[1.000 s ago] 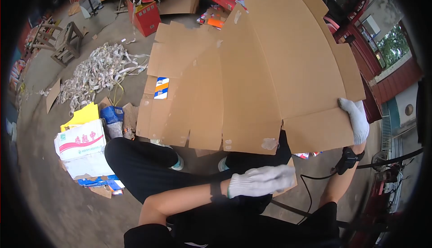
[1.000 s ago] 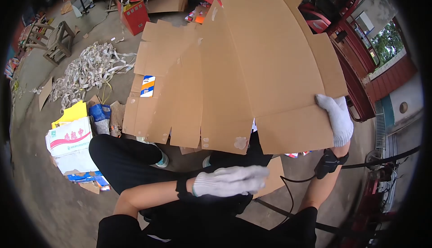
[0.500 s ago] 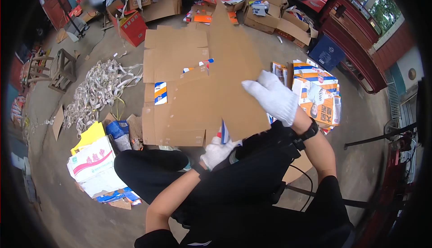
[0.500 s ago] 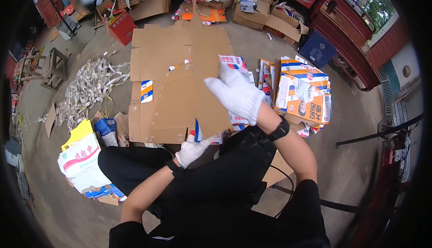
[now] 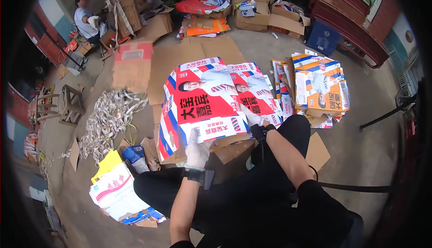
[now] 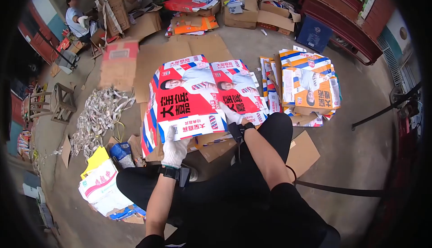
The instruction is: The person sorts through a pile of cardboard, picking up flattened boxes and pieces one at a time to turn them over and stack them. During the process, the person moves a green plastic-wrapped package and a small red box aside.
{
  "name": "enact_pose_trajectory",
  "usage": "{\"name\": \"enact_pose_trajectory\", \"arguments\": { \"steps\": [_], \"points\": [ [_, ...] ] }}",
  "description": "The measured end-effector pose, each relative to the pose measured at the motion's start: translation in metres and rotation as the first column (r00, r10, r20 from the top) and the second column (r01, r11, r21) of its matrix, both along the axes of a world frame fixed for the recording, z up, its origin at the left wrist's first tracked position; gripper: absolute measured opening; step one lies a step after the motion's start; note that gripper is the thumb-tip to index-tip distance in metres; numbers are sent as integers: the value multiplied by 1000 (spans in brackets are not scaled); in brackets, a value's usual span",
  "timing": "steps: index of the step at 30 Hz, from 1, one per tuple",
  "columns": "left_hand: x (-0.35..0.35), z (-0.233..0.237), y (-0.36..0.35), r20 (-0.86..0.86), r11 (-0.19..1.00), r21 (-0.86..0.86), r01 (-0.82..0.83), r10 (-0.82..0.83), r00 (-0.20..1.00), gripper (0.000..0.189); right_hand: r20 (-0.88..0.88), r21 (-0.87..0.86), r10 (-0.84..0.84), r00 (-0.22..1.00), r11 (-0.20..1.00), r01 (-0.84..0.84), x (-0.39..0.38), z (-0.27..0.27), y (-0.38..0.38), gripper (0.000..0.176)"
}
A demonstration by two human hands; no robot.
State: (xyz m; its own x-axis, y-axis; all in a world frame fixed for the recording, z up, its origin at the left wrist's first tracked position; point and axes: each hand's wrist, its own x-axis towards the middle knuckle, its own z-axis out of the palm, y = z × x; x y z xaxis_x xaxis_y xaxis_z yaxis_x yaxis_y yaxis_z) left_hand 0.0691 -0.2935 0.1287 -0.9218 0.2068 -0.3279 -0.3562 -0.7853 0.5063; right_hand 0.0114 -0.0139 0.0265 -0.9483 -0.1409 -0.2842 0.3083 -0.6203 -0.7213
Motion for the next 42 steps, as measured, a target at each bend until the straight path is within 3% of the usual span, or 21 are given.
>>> {"name": "enact_pose_trajectory", "arguments": {
  "steps": [1, 3, 5, 7, 9, 10, 12, 14, 16, 17, 19, 22, 26, 30, 32, 34, 36, 38, 39, 40, 42],
  "points": [
    [-2, 0, -2, 32, 1000, -7, -8, 8, 999, 40, 116, -76, 88, 989, 994, -79, -10, -4, -3, 46],
    [-1, -20, -18, 72, 999, -33, -14, 16, 997, 41, 113, 114, 230, 967, 963, -243, -11, 58, -20, 41],
    [-6, -39, -39, 157, 983, 27, 182, -184, 970, 48, 177, 116, 371, 912, 912, -394, -36, 42, -28, 36],
    [8, -24, -39, 415, 895, -153, 420, -327, 849, 80, 103, 258, 286, 953, 917, -303, -30, 53, -32, 36],
    [11, -11, -52, 511, 612, -256, 748, -572, 642, 103, 25, 396, 205, 979, 897, -198, -22, 76, -32, 37],
    [10, 1, -60, 508, 622, -250, 742, -568, 648, 103, 35, 426, 169, 985, 889, -168, -20, 81, -31, 36],
    [0, 37, -73, 546, 47, -563, 825, -728, 414, 100, 48, 478, 91, 995, 872, -103, -16, 90, -32, 34],
    [-12, 73, -69, 560, -47, -642, 765, -710, 426, 86, 58, 330, 64, 996, 941, -79, -12, 117, -40, 33],
    [-22, 84, -73, 192, -33, -968, 248, -736, 649, 75, 69, 217, 1, 998, 976, -16, -8, 143, -53, 33],
    [-20, 98, -70, 194, -36, -968, 249, -737, 647, 75, 74, 285, -15, 997, 958, -7, -9, 157, -60, 45],
    [-15, 122, -61, -52, -327, -822, -467, -772, 633, 82, -50, 318, 4, 999, 948, 12, 0, 192, -71, 33],
    [-16, 105, -55, 59, -452, -779, -434, -742, 668, 102, -121, 372, 42, 992, 928, 6, 13, 248, -84, 31],
    [-20, 88, -65, -247, -369, -697, -615, -681, 689, 91, -318, 352, 82, 944, 935, 37, 7, 258, -97, 33],
    [-43, 102, -71, -619, -232, -467, -853, -604, 503, 70, -517, 513, 184, 836, 849, 131, 19, 323, -114, 42],
    [-60, 120, -69, -865, 114, -403, -908, -372, 337, 54, -643, 505, 266, 718, 852, 137, 25, 357, -117, 67],
    [-71, 140, -71, -759, 404, -539, -739, 146, 634, 51, -710, 373, 267, 652, 928, 26, 10, 336, -132, 79],
    [-71, 183, -72, -754, 35, -621, -783, 245, 610, 54, -547, 773, 452, 705, 596, 218, -3, 307, -136, 94],
    [-64, 206, -72, -763, 84, -589, -804, 270, 587, 62, -198, 888, 406, 892, 460, -12, 1, 296, -118, 97],
    [-60, 211, -71, -737, 96, -600, -794, 321, 595, 63, -213, 884, 404, 890, 467, 0, -8, 272, -108, 97],
    [-54, 217, -69, -706, 111, -612, -783, 369, 604, 64, -166, 689, 308, 937, 716, -113, -24, 233, -99, 92],
    [-33, 238, -56, -630, 75, -698, -712, 408, 661, 66, 33, 76, 188, 982, 979, -190, -40, 171, -86, 83]
  ]
}}
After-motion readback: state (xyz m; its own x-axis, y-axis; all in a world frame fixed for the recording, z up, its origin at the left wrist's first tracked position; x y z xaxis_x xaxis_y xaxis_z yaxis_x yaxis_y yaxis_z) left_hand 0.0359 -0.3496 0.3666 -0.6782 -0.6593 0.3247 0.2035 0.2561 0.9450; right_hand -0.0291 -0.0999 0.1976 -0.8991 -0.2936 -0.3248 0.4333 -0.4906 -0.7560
